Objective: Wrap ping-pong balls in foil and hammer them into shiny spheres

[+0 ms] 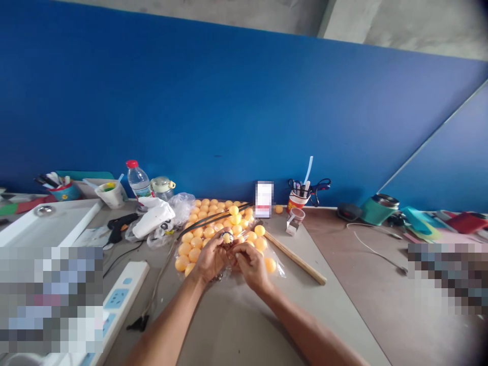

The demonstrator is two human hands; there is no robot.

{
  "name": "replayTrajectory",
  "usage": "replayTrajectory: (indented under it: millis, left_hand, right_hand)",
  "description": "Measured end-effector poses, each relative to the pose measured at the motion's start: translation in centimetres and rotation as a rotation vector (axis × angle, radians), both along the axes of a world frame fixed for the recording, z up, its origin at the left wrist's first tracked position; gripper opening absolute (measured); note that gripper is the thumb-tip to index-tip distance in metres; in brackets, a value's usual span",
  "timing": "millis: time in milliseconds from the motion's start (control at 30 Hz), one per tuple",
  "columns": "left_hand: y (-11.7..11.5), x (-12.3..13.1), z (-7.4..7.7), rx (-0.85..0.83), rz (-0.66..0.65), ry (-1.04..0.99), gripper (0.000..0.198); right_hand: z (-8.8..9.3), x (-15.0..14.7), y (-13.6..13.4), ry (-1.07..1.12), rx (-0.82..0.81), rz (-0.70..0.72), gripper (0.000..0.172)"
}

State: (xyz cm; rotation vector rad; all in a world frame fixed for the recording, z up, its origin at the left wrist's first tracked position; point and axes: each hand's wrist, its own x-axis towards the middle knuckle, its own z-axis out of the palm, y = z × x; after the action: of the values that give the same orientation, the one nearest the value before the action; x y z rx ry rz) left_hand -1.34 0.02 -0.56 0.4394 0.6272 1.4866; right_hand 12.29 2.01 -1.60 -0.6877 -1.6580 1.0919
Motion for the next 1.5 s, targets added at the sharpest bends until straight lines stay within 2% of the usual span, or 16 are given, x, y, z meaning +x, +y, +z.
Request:
replayTrajectory:
  millis: [133, 267, 433, 567, 1067, 1300, 1500]
  left_hand:
    - [-0.2, 0.1, -0.3, 0.06, -0.04, 0.042, 0.03]
    - [-0.2, 0.2, -0.6, 0.107, -0.035, 0.074, 0.033]
    - [-0.3, 0.5, -0.6, 0.087, 0.008, 0.097, 0.031]
    - [-0.4, 0.7, -0.5, 0.087, -0.015, 0.117, 0.029]
    - [-0.3, 0.7, -1.5, 0.11, 0.006, 0.223, 0.037]
    - [-0.4, 0.7, -1.3, 0.108, 0.011, 0.255, 0.039]
    - [-0.5, 0.8, -1.1, 0.11, 0.014, 0.249, 0.036]
  right_hand:
    - [0.0, -0.2, 0.2, 0.049, -0.134, -0.045, 0.01]
    - [-0.1, -0.2, 0.6, 0.092, -0.262, -0.028, 0.008]
    - [0.4, 0.1, 1.1, 0.101, -0.209, -0.015, 0.007]
    - [0.6, 0.3, 1.3, 0.072, -0.177, -0.037, 0.008]
    - [0.3, 0.4, 1.6, 0.04, -0.314, -0.004, 0.01]
    - [1.0, 0.5, 1.3, 0.022, -0.322, -0.006, 0.011]
    - [0.8, 0.6, 1.6, 0.034, -0.371, -0.001, 0.014]
